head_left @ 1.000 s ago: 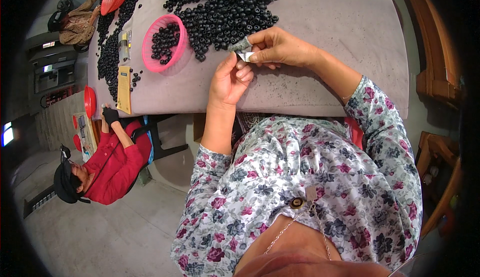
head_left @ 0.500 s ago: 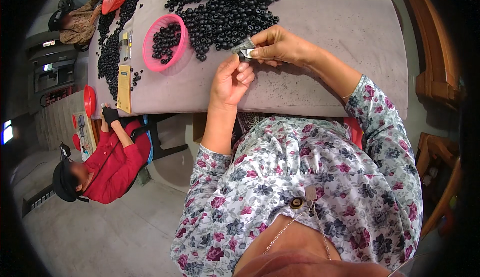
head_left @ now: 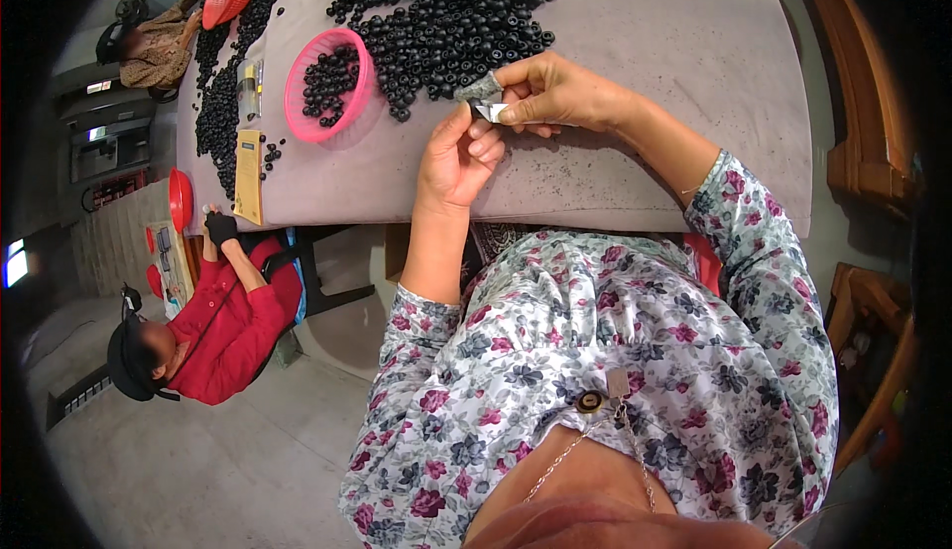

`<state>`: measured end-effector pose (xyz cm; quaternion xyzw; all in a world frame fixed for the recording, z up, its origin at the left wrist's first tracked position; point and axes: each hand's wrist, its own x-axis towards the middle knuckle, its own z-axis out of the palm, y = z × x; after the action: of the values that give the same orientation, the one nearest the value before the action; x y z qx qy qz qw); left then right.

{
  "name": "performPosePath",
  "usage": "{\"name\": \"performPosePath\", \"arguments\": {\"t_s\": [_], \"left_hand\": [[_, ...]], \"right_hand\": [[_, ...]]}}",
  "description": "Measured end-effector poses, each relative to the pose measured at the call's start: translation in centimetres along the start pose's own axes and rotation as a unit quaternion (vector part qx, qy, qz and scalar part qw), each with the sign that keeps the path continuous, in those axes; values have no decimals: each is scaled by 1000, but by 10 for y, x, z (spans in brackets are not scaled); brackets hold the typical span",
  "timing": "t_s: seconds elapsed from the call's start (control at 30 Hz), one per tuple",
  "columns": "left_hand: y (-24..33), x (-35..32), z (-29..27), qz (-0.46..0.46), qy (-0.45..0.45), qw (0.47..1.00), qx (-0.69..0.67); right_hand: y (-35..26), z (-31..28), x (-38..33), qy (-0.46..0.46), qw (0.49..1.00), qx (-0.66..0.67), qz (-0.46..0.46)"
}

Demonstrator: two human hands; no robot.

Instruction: The recorder is wrapping small black spherical objects in silver foil and placing them into a container.

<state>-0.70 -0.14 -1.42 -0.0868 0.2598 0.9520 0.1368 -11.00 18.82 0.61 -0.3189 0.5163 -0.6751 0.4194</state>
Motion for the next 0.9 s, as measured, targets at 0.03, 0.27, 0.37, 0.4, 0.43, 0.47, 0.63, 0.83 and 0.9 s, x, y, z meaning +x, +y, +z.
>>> {"name": "performPosePath", "arguments": {"t_s": [0.03,0.27,0.37,0.4,0.43,0.47,0.63,0.83,0.9], "left_hand": [[0,0,0,-2,1,1000,-1],[1,-1,2,-12,6,1000,-12],[1,-1,3,-14,8,1000,-11],[1,-1,4,-15,9,1000,-9],[1,-1,5,-18,9,1000,-9],[2,-1,5,-20,8,1000,-8],[3,-1,7,-26,11,1000,-6],[3,0,6,-28,23,999,-4],[3,0,6,-28,22,999,-4]], "right_hand": [[0,0,0,0,1000,-3,0],[2,-2,0,-4,1000,-1,-2],[0,0,-1,-3,1000,5,-4],[1,-1,-1,-4,1000,7,-4],[1,-1,-1,-6,1000,9,-5],[1,-1,-1,-5,1000,12,-2],[-1,-1,-1,-5,1000,10,14],[-1,0,-2,2,1000,-1,-3],[-3,1,-2,2,1000,3,-1]]}}
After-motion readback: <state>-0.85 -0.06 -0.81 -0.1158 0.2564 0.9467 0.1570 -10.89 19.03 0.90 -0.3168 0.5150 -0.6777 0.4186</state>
